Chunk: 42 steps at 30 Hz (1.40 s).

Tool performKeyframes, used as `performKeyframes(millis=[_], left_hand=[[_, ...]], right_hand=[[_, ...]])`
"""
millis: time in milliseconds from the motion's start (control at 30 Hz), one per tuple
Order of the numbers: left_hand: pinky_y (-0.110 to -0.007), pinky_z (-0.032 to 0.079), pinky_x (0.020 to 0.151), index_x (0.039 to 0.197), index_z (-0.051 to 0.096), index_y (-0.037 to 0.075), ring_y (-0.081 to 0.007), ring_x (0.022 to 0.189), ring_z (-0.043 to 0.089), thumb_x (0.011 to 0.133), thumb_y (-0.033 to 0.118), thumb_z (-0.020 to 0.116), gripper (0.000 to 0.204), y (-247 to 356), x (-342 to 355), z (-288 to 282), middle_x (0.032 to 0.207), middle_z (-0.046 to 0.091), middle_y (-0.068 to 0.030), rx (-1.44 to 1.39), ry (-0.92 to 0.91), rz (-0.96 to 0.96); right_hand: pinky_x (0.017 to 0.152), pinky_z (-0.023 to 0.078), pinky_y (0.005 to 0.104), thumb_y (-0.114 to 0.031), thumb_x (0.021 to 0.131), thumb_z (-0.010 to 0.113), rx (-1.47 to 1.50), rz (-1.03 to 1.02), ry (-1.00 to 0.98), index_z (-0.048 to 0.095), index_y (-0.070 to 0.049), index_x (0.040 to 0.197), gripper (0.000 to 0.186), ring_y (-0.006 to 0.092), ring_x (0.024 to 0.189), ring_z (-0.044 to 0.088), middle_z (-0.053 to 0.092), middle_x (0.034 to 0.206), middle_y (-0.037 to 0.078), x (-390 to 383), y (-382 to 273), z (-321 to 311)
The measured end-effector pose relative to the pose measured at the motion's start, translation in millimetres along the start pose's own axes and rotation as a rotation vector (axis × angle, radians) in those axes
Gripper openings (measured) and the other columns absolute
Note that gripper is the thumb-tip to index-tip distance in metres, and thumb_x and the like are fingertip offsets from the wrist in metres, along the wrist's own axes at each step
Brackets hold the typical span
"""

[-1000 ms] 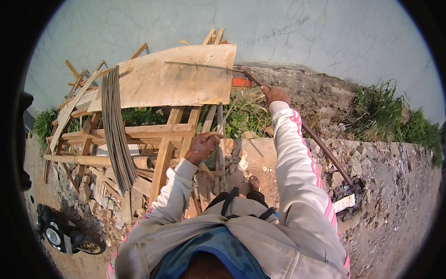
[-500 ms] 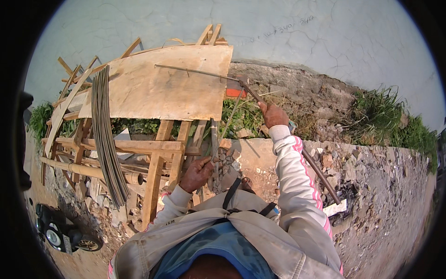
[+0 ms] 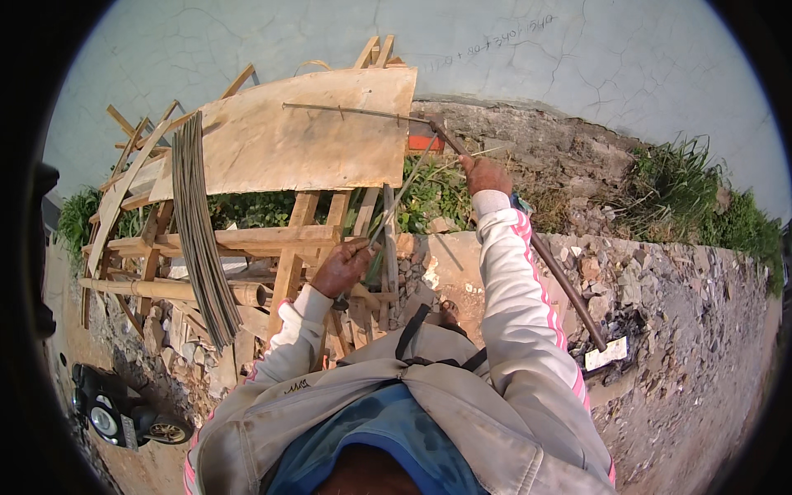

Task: The person bends thin metal rods into U-shapes using a manual bending jig and a long metal bar as a lever. They repeatedly position each rod in the jig, apply leverage to bend it, then remove and set aside the finished piece.

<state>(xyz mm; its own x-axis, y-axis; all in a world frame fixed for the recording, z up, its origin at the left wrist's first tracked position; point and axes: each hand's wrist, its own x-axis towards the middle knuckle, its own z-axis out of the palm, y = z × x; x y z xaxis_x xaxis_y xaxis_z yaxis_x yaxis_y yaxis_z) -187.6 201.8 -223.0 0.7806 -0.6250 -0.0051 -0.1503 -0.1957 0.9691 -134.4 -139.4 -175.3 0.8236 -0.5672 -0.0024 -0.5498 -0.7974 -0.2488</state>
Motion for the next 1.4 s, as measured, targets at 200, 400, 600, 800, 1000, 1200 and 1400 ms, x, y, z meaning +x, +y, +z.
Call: performKeyframes(millis=[200,400,600,800,1000,1200,1400], left_hand=[[-0.023,0.035,0.051,0.117,0.066,0.002,-0.005,0.056,0.042,0.102,0.023,0.054,0.029,9.6,-4.8,25.1,0.066,0.05,0.0044,-0.1,-0.01,-0.122],[-0.032,0.045,0.056,0.106,0.064,0.002,-0.0131,0.058,0.053,0.1,0.021,0.054,0.022,23.9,-1.7,41.2,0.065,0.054,-0.0044,-0.06,0.02,-0.28],[-0.034,0.046,0.056,0.111,0.062,0.002,-0.0181,0.06,0.057,0.102,0.026,0.054,0.027,21.3,34.5,71.2,0.081,0.062,-0.0037,-0.009,0.311,-0.15],[-0.053,0.048,0.069,0.106,0.063,0.002,-0.0463,0.082,0.063,0.098,0.022,0.056,0.023,71.7,40.6,108.1,0.085,0.066,-0.0255,0.573,0.54,-0.335],[-0.046,0.049,0.062,0.1,0.062,0.001,-0.0415,0.07,0.064,0.094,0.011,0.063,0.012,110.1,55.1,160.0,0.079,0.064,-0.0215,0.655,0.839,-0.176],[-0.038,0.045,0.057,0.089,0.064,-0.001,-0.0323,0.058,0.06,0.095,0.011,0.063,0.012,138.0,46.8,172.7,0.068,0.06,-0.0153,0.703,1.212,-0.136],[-0.029,0.035,0.053,0.083,0.061,0.001,-0.0121,0.056,0.044,0.103,0.026,0.057,0.032,184.9,-1.0,145.5,0.063,0.051,-0.0034,0.618,1.29,-0.028]], right_hand=[[0.083,0.052,0.0539,-0.068,0.097,0.042,0.081,-0.103,-0.018,0.071,-0.002,0.103,0.072,0.0449,0.095,0.068,0.071,0.096,0.027,12.0,20.0,5.9],[0.072,0.049,0.0523,-0.067,0.094,0.051,0.209,-0.24,-0.055,0.066,0.001,0.098,0.07,0.0442,0.079,0.066,0.067,0.08,0.026,30.9,46.3,15.6],[0.058,0.04,0.0367,-0.048,0.098,0.06,0.693,-0.335,-0.152,0.061,-0.002,0.085,0.048,0.0172,0.061,0.044,0.049,0.063,0.005,77.3,64.0,32.0],[0.057,0.035,0.0312,-0.038,0.1,0.064,0.959,-0.511,-0.209,0.056,-0.004,0.083,0.038,0.0111,0.065,0.038,0.043,0.067,-0.001,121.6,77.5,32.6],[0.062,0.035,0.0287,-0.034,0.101,0.063,1.186,-0.53,-0.256,0.06,-0.006,0.095,0.028,0.0099,0.071,0.037,0.044,0.074,-0.003,170.1,84.0,10.9],[0.06,0.038,0.0312,-0.035,0.103,0.059,1.102,-0.673,-0.097,0.058,-0.004,0.099,0.031,0.0129,0.067,0.04,0.045,0.073,0.0,223.4,66.4,-59.7],[0.059,0.041,0.0359,-0.042,0.102,0.057,0.935,-0.956,0.05,0.055,-0.001,0.095,0.042,0.0215,0.063,0.043,0.047,0.069,0.012,277.8,16.4,-113.6]])
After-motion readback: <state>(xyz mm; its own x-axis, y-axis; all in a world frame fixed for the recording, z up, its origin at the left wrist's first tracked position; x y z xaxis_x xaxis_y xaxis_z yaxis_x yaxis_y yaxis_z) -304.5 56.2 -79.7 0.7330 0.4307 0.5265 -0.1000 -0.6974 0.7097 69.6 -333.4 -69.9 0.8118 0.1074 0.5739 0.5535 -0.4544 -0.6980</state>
